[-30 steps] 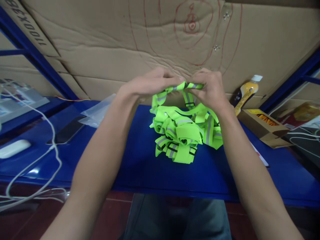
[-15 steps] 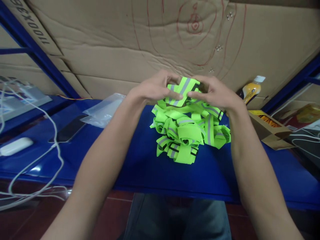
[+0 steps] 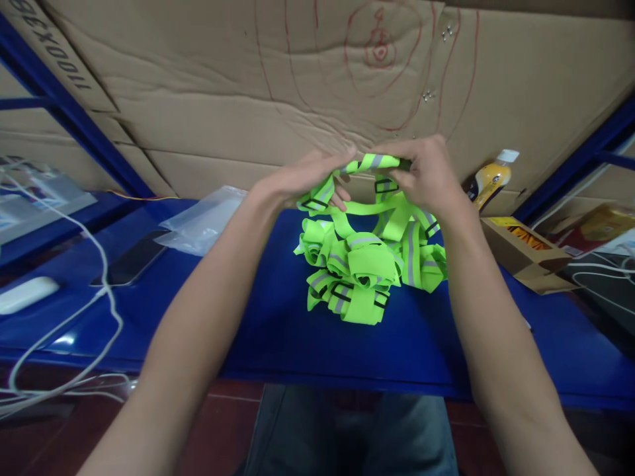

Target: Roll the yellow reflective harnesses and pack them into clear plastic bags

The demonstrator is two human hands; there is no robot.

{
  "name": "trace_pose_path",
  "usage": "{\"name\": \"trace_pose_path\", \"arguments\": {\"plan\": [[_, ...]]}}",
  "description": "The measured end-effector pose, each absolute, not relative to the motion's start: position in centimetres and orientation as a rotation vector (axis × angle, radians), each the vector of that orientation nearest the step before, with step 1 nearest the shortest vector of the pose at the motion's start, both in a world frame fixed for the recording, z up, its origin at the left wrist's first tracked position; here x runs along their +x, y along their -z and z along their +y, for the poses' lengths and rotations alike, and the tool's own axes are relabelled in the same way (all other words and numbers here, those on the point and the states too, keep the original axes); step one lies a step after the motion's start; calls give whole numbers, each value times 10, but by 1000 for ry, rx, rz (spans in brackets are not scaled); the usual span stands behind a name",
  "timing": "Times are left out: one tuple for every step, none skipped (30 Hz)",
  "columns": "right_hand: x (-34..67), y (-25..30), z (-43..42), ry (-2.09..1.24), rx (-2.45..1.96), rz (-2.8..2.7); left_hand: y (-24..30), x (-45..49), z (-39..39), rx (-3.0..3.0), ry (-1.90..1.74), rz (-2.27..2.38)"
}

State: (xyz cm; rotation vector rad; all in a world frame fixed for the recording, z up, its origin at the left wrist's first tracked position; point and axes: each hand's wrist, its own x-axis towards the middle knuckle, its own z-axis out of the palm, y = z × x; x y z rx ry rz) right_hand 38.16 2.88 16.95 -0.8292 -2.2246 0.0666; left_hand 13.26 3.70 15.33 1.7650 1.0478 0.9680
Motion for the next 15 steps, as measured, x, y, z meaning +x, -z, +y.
{"name": "trace_pose_path", "arguments": {"plan": [[379, -170, 27, -61, -822, -2232, -154, 133, 37, 1656, -972, 975], [376, -170, 25, -55, -815, -2250, -155, 134, 38, 1552, -985, 894], [373, -169, 25, -50, -804, -2273, -156, 134, 39, 1464, -1005, 821], [371, -168, 26, -46, -785, -2296, -156, 135, 40, 1395, -1032, 766], [369, -166, 28, -46, -762, -2320, -156, 135, 41, 1350, -1062, 734], [367, -163, 31, -50, -739, -2338, -156, 135, 42, 1327, -1094, 727], [367, -161, 34, -57, -723, -2344, -156, 135, 43, 1327, -1128, 734], [368, -158, 38, -67, -716, -2335, -155, 135, 43, 1344, -1164, 743], [369, -157, 41, -83, -719, -2315, -155, 134, 42, 1371, -1199, 751], [372, -156, 43, -105, -730, -2295, -154, 133, 41, 1408, -1224, 753], [375, -155, 45, -133, -747, -2283, -153, 133, 38, 1453, -1238, 745], [378, -155, 46, -168, -764, -2290, -152, 133, 36, 1507, -1240, 732], [382, -156, 47, -207, -779, -2319, -151, 133, 33, 1570, -1228, 718], [384, -156, 46, -244, -792, -2362, -150, 134, 30, 1635, -1203, 708], [387, -157, 46, -272, -805, -2407, -149, 135, 28, 1693, -1174, 700]]}}
